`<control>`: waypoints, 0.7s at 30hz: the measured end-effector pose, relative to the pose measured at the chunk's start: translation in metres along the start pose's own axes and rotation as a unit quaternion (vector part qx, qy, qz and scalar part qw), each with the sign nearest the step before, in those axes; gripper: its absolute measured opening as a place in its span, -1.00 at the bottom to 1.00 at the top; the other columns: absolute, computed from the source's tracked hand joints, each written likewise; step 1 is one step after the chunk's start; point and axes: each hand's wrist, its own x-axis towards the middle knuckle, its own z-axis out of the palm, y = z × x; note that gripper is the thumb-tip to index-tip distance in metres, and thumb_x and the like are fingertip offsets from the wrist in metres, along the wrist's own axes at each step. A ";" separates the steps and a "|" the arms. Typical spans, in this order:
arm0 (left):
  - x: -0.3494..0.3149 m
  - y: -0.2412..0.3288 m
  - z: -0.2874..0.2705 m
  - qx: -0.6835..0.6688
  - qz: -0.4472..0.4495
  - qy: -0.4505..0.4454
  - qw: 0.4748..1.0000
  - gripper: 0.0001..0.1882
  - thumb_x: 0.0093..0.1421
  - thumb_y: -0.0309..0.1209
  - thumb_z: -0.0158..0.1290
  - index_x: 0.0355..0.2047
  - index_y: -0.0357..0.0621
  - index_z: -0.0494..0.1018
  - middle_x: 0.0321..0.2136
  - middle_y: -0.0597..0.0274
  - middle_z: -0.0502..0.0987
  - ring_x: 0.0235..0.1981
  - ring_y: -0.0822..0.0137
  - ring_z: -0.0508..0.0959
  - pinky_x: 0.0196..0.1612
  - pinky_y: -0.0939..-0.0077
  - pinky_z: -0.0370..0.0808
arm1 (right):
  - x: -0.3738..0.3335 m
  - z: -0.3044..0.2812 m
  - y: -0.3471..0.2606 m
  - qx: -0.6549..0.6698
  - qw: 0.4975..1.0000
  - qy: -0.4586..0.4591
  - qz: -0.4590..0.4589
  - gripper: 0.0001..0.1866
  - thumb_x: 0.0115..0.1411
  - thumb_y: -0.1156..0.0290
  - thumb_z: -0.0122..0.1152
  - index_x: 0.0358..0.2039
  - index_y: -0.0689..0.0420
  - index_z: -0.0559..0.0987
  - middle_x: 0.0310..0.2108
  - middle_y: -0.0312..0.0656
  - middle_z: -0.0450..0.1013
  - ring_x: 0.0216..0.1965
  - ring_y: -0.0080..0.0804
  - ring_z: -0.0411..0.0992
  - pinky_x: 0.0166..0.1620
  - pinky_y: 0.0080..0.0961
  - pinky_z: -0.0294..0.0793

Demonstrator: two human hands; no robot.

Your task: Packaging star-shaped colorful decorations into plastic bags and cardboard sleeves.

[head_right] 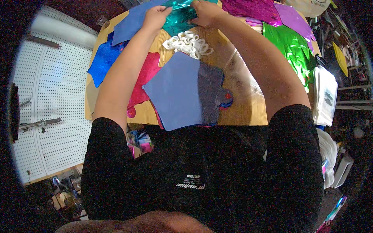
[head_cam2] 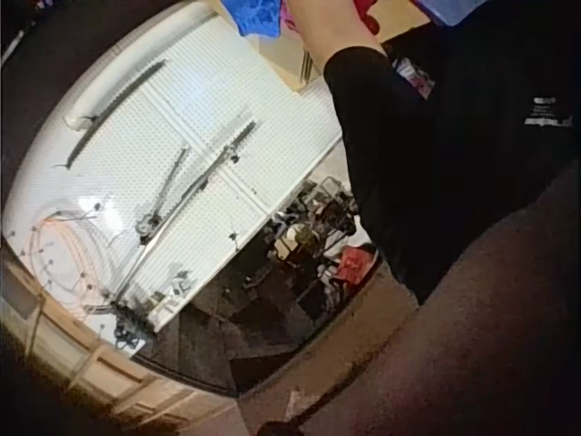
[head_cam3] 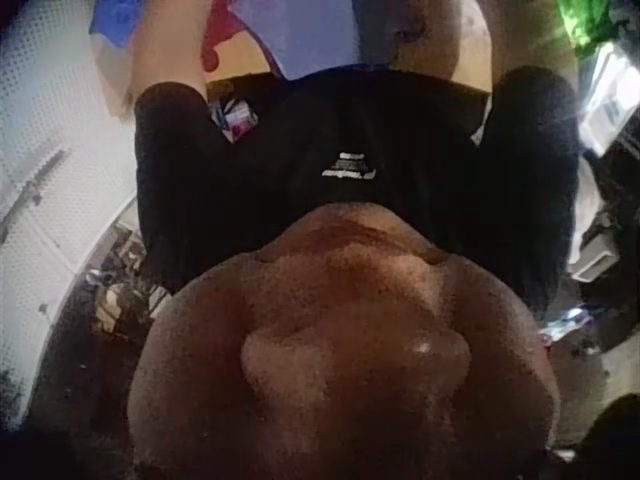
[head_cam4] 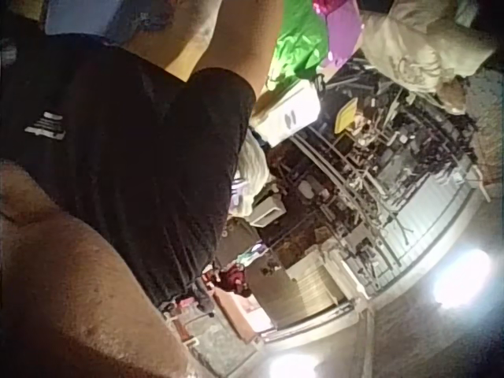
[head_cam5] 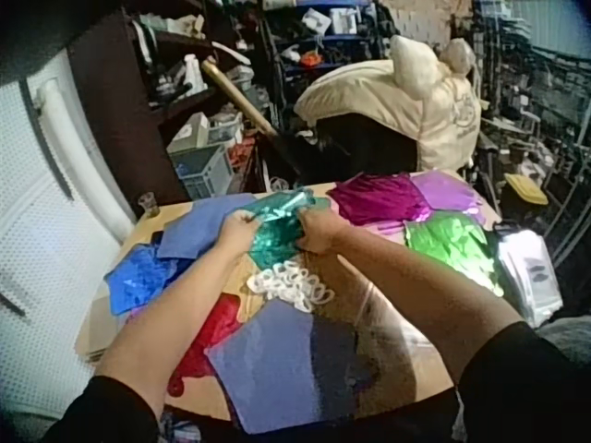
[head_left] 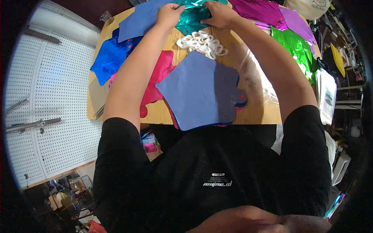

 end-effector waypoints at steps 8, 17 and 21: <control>0.014 0.037 -0.032 -0.139 0.056 0.095 0.984 -0.79 0.32 -0.37 0.15 -0.32 -0.33 0.56 -0.46 0.06 0.62 -0.45 0.29 0.54 -0.37 0.28 0.45 | 0.007 -0.016 -0.005 -0.050 0.982 -0.157 0.095 -0.17 0.04 -0.28 0.34 0.04 0.24 0.57 0.08 0.19 0.51 0.16 0.16 0.44 0.20 -0.02 0.43; 0.025 0.111 -0.093 0.059 0.133 0.322 0.936 -0.78 0.35 -0.37 0.13 -0.16 -0.31 0.60 -0.37 0.12 0.64 -0.35 0.27 0.58 -0.24 0.33 0.50 | 0.022 -0.023 -0.013 -0.071 0.941 -0.283 0.172 0.10 0.08 -0.59 0.02 0.23 0.21 0.52 0.32 0.18 0.33 0.39 0.14 0.23 0.41 -0.01 0.16; 0.016 0.136 -0.139 0.037 0.149 0.392 0.907 -0.77 0.36 -0.39 0.12 -0.11 -0.32 0.57 -0.29 0.03 0.66 -0.28 0.17 0.63 -0.15 0.29 0.52 | 0.021 -0.014 -0.015 -0.114 0.951 -0.257 0.129 0.09 0.14 -0.57 -0.03 0.23 0.25 0.50 0.33 0.20 0.32 0.39 0.18 0.22 0.43 -0.01 0.11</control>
